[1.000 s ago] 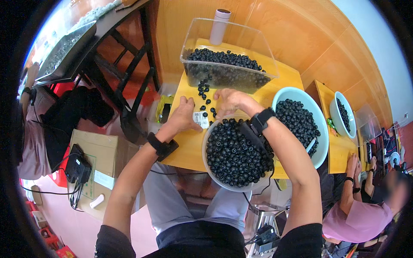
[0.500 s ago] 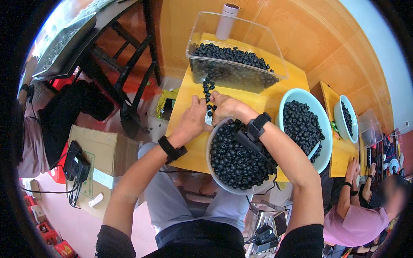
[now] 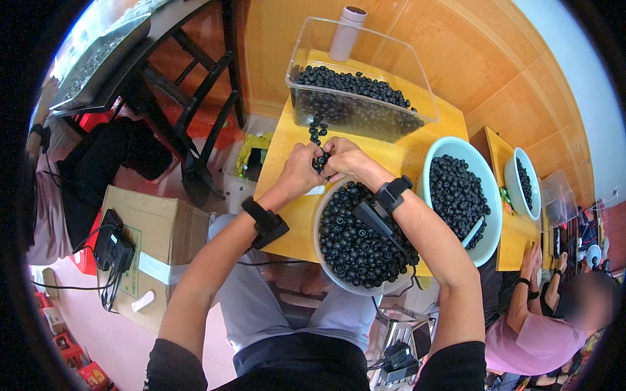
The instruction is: Sorting small black rubber o-rings from a container into specific trays or batches using hands and tweezers.
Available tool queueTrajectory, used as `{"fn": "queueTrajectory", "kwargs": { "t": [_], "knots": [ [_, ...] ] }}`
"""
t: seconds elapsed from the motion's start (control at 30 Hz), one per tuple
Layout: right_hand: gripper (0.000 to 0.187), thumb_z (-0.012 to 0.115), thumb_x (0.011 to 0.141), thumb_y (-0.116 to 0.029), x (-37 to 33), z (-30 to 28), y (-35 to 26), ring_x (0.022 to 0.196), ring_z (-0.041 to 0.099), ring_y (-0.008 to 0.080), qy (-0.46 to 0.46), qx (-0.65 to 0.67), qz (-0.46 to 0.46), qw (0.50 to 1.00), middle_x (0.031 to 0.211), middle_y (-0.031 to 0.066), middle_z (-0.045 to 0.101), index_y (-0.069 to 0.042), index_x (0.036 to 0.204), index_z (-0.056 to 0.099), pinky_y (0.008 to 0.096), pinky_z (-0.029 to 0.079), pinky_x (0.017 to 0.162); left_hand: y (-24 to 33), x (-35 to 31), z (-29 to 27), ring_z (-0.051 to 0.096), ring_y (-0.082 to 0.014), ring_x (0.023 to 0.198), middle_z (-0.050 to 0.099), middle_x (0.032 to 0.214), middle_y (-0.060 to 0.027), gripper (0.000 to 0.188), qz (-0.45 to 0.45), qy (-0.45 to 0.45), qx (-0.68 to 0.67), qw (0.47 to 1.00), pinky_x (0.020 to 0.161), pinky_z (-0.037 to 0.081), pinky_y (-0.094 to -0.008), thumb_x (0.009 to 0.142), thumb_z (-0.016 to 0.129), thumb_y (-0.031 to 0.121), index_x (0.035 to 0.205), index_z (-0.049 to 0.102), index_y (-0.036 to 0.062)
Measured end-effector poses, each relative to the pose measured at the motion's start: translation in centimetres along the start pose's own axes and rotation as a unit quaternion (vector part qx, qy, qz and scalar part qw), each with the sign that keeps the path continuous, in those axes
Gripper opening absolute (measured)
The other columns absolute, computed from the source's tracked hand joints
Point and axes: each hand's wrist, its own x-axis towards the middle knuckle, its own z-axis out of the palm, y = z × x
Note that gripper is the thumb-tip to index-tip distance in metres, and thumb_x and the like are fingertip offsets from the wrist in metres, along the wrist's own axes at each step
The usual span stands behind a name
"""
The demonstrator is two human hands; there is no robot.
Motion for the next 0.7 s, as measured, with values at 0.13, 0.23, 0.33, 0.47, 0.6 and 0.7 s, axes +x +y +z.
{"fn": "queueTrajectory", "kwargs": {
  "t": [0.13, 0.23, 0.33, 0.47, 0.6, 0.7],
  "knots": [
    [0.040, 0.067, 0.064, 0.009, 0.4, -0.4, 0.9, 0.075, 0.062, 0.0169, 0.003, 0.059, 0.007, 0.998, 0.085, 0.0064, 0.057, 0.001, 0.100, 0.053, 0.0260, 0.056, 0.062, -0.6, 0.4, -0.7, 0.060, -0.0177, 0.069, 0.057, 0.092, -0.0128, 0.045, -0.032, -0.057, -0.145, 0.987, 0.061, 0.049, -0.0276, 0.054, 0.078, 0.006, 0.093, 0.058, -0.0009],
    [0.030, 0.066, 0.065, 0.008, 0.4, -0.5, 1.0, 0.072, 0.062, 0.0160, -0.011, 0.075, 0.008, 0.997, 0.085, 0.0067, 0.060, 0.001, 0.093, 0.058, 0.0247, 0.056, 0.062, -0.6, 0.3, -0.8, 0.060, -0.0113, 0.064, 0.058, 0.092, -0.0088, 0.043, -0.069, -0.091, -0.213, 0.970, 0.056, 0.048, -0.0237, 0.055, 0.078, 0.002, 0.093, 0.058, -0.0001],
    [0.021, 0.067, 0.065, 0.006, 0.2, -0.5, 1.1, 0.069, 0.062, 0.0160, -0.005, 0.097, -0.005, 0.995, 0.080, 0.0075, 0.060, 0.001, 0.083, 0.058, 0.0255, 0.056, 0.060, -0.3, 0.3, -1.1, 0.060, -0.0098, 0.064, 0.058, 0.090, -0.0068, 0.041, -0.075, -0.095, -0.228, 0.966, 0.056, 0.048, -0.0230, 0.056, 0.077, 0.000, 0.093, 0.058, 0.0001],
    [0.018, 0.070, 0.063, 0.005, -0.7, -1.2, 0.5, 0.068, 0.061, 0.0161, 0.015, 0.102, -0.027, 0.994, 0.074, 0.0076, 0.059, 0.001, 0.075, 0.057, 0.0266, 0.057, 0.058, 1.1, 0.8, -1.8, 0.060, -0.0096, 0.064, 0.059, 0.090, -0.0062, 0.040, -0.071, -0.096, -0.200, 0.973, 0.057, 0.048, -0.0233, 0.057, 0.076, -0.001, 0.093, 0.059, 0.0007],
    [0.019, 0.070, 0.062, 0.005, -3.2, -1.8, -1.3, 0.069, 0.061, 0.0155, 0.021, 0.097, -0.053, 0.994, 0.075, 0.0066, 0.058, 0.002, 0.076, 0.057, 0.0263, 0.057, 0.058, 3.2, 0.8, -3.0, 0.060, -0.0096, 0.064, 0.060, 0.090, -0.0054, 0.039, -0.074, -0.091, -0.215, 0.970, 0.058, 0.048, -0.0234, 0.057, 0.074, -0.002, 0.093, 0.060, 0.0004],
    [0.018, 0.069, 0.064, 0.004, -5.9, -2.4, -1.8, 0.071, 0.061, 0.0157, 0.043, 0.067, -0.071, 0.994, 0.078, 0.0068, 0.058, 0.003, 0.079, 0.057, 0.0262, 0.057, 0.058, 5.1, 0.2, -3.4, 0.060, -0.0094, 0.064, 0.060, 0.090, -0.0054, 0.039, -0.058, -0.093, -0.205, 0.973, 0.057, 0.048, -0.0233, 0.056, 0.074, -0.001, 0.092, 0.060, 0.0005]
  ]
}}
